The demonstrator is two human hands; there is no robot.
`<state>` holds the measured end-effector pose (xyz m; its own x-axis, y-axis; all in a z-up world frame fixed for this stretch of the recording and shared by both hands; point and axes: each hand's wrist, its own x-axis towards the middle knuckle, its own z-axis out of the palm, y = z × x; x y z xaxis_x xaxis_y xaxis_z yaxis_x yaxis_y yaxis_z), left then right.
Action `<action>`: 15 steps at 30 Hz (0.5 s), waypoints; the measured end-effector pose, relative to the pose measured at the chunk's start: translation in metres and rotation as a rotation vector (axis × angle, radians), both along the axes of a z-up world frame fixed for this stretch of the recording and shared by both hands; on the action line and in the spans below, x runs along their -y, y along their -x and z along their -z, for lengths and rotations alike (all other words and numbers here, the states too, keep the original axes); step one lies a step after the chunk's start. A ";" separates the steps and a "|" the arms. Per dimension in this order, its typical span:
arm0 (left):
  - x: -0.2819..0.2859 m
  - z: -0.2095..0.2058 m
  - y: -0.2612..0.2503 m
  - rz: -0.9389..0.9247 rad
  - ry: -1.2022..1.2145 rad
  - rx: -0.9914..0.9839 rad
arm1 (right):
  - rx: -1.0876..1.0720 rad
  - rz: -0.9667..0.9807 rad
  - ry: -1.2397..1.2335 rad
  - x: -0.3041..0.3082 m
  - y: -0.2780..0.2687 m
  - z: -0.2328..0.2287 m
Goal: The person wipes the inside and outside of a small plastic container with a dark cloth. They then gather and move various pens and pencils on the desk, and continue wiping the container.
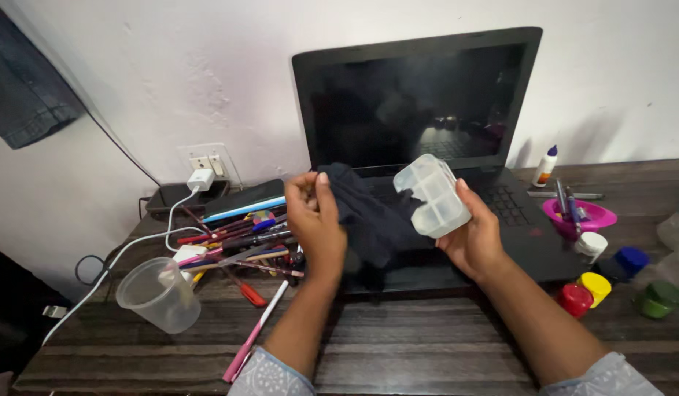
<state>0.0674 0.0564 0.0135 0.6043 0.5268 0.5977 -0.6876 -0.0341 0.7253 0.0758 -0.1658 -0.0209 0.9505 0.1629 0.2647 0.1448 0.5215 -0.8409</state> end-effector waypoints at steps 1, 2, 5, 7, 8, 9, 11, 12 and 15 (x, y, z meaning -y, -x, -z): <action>0.002 -0.003 0.001 0.036 0.081 0.022 | -0.043 0.000 -0.009 -0.001 -0.001 0.002; 0.007 -0.003 0.004 0.021 0.005 0.018 | -0.086 0.000 -0.019 -0.003 -0.001 0.003; 0.038 0.003 0.029 0.002 -0.362 0.101 | -0.146 -0.049 -0.097 -0.008 0.002 0.003; 0.053 0.010 0.049 0.035 -0.722 0.295 | -0.135 -0.086 -0.164 -0.010 0.003 0.000; 0.058 0.012 0.053 0.063 -0.867 0.398 | -0.117 -0.098 -0.196 -0.009 0.003 -0.001; 0.059 0.012 0.053 0.067 -0.910 0.389 | -0.101 -0.109 -0.225 -0.008 0.004 -0.001; 0.057 0.011 0.046 0.067 -0.997 0.372 | -0.264 -0.027 -0.147 -0.009 0.005 0.001; 0.054 0.008 0.040 0.035 -0.985 0.352 | -0.344 0.013 -0.106 -0.010 0.005 0.001; 0.038 0.004 0.025 0.011 -0.889 0.253 | -0.150 -0.102 -0.087 -0.014 0.004 -0.001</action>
<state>0.0426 0.0186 0.0096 0.4026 -0.1945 0.8945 -0.8257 -0.4990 0.2631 0.0717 -0.1513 -0.0199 0.9599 0.2435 0.1388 -0.0361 0.5986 -0.8002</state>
